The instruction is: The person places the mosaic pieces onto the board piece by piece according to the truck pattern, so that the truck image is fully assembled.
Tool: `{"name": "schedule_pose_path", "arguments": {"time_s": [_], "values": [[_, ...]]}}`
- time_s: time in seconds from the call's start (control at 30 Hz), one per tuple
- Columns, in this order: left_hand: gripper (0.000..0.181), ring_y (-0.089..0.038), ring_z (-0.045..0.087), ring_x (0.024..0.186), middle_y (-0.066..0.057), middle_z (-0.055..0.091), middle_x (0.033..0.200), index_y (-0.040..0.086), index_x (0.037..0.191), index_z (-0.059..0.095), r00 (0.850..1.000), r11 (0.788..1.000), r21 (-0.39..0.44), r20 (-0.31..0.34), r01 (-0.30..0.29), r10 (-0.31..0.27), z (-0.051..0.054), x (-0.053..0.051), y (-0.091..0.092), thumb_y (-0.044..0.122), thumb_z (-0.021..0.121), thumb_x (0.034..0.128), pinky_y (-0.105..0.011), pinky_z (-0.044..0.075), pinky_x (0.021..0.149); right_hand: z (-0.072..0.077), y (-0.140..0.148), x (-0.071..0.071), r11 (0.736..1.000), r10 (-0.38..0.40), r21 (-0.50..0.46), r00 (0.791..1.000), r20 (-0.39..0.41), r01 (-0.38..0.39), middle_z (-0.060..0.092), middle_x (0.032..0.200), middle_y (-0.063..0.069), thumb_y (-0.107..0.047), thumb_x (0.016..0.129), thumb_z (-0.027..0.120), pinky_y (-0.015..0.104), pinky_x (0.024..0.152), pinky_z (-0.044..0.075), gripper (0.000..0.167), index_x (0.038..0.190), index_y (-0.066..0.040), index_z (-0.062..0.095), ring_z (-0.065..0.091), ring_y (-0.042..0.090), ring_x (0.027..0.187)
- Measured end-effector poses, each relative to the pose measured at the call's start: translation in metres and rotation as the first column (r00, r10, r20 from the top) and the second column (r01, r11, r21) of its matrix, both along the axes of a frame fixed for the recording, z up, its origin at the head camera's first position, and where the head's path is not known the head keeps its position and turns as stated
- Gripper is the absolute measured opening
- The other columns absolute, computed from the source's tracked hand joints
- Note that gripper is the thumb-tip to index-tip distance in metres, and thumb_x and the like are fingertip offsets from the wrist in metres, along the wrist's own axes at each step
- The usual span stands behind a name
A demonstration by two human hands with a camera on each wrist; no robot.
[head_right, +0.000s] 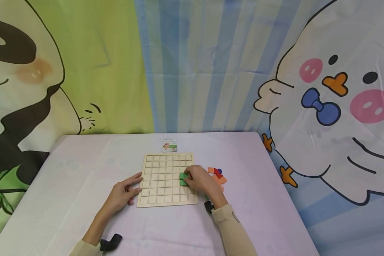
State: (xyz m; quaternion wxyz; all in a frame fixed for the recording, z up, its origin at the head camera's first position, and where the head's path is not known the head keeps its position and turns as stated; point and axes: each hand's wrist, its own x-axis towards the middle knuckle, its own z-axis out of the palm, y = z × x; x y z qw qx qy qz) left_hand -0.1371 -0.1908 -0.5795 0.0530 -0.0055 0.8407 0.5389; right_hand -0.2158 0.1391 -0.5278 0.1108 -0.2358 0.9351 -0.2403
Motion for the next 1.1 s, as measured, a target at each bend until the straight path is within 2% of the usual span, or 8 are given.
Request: {"name": "schedule_pose_path", "arguments": {"time_s": [0.33,0.6,1.1], "values": [[0.056,-0.015,0.057,0.048,0.002,0.054,0.163,0.011,0.147,0.064,1.000,1.000,0.000,0.018,-0.010,0.010,-0.002,0.000,0.000,0.007,0.080,0.0932,-0.027,0.049,0.046,-0.001,-0.004,-0.002,1.000,-0.001,0.011,1.000,0.007,0.001,0.054,0.075,-0.003,-0.023,0.098,0.077,0.022,0.063,0.039,0.021,0.114,-0.009,0.077,0.049,0.010,0.070],[0.055,-0.014,0.057,0.048,0.002,0.054,0.163,0.010,0.146,0.065,1.000,1.000,0.001,0.016,-0.008,0.008,-0.002,0.000,0.000,0.007,0.080,0.0930,-0.027,0.050,0.046,-0.001,-0.008,-0.003,0.999,0.040,-0.005,0.999,-0.010,-0.040,0.055,0.075,-0.003,-0.021,0.099,0.077,0.022,0.063,0.040,0.021,0.114,-0.007,0.077,0.048,0.008,0.069],[0.054,-0.015,0.057,0.048,0.001,0.053,0.163,0.010,0.146,0.065,1.000,1.000,0.003,0.010,-0.003,0.003,-0.001,0.000,0.000,0.008,0.080,0.0933,-0.027,0.050,0.047,0.008,-0.025,-0.004,0.997,0.073,0.030,0.997,-0.034,-0.072,0.057,0.076,-0.003,-0.020,0.098,0.078,0.022,0.063,0.042,0.025,0.118,-0.005,0.077,0.049,0.009,0.068]]}}
